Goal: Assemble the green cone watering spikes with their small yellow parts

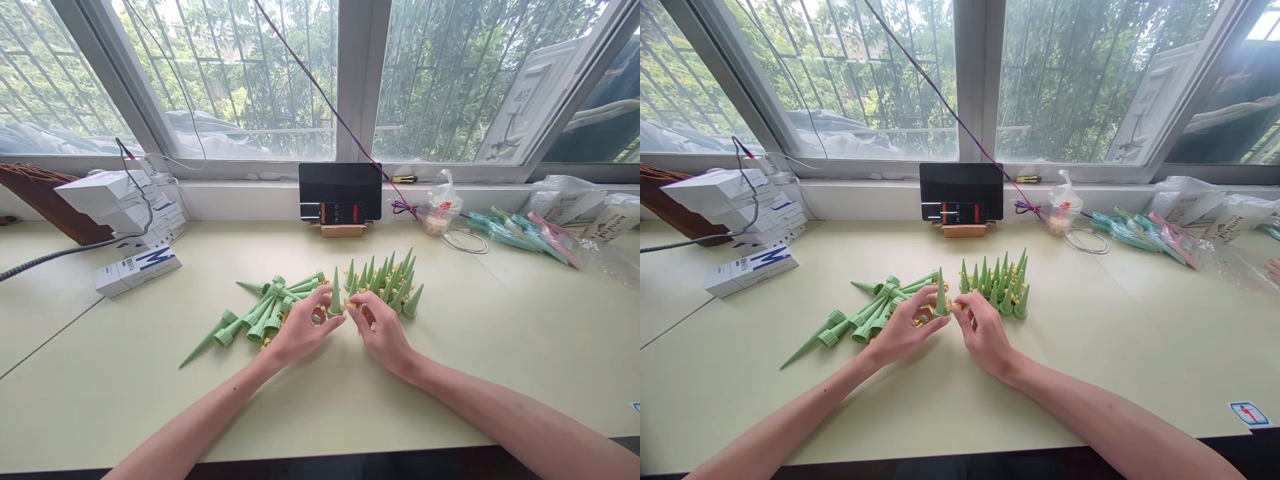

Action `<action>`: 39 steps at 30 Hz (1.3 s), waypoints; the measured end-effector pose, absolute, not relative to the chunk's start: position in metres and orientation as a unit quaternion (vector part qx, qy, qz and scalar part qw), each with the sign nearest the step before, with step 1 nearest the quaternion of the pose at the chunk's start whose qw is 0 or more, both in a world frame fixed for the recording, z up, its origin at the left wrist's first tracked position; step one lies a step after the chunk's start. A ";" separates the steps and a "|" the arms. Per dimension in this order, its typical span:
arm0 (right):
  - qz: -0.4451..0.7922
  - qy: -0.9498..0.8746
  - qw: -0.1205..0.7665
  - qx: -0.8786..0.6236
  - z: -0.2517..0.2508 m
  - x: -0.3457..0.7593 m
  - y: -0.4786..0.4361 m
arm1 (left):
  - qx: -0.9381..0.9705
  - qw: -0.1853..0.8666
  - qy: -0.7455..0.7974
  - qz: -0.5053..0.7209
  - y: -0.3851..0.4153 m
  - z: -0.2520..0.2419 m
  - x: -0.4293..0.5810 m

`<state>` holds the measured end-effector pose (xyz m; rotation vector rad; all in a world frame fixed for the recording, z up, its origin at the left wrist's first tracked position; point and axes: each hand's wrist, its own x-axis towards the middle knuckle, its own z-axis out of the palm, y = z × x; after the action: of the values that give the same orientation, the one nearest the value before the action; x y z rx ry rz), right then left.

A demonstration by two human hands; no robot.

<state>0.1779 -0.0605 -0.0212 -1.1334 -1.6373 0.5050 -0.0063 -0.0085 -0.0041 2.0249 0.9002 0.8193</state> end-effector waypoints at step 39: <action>0.228 -0.666 0.519 -0.484 -0.021 0.179 -0.061 | 0.780 0.406 0.347 0.326 -0.010 0.000 -0.005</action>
<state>0.1786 -0.0614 -0.0208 -1.1618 -1.5971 0.5464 -0.0053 -0.0103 0.0004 1.9690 0.8746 0.8221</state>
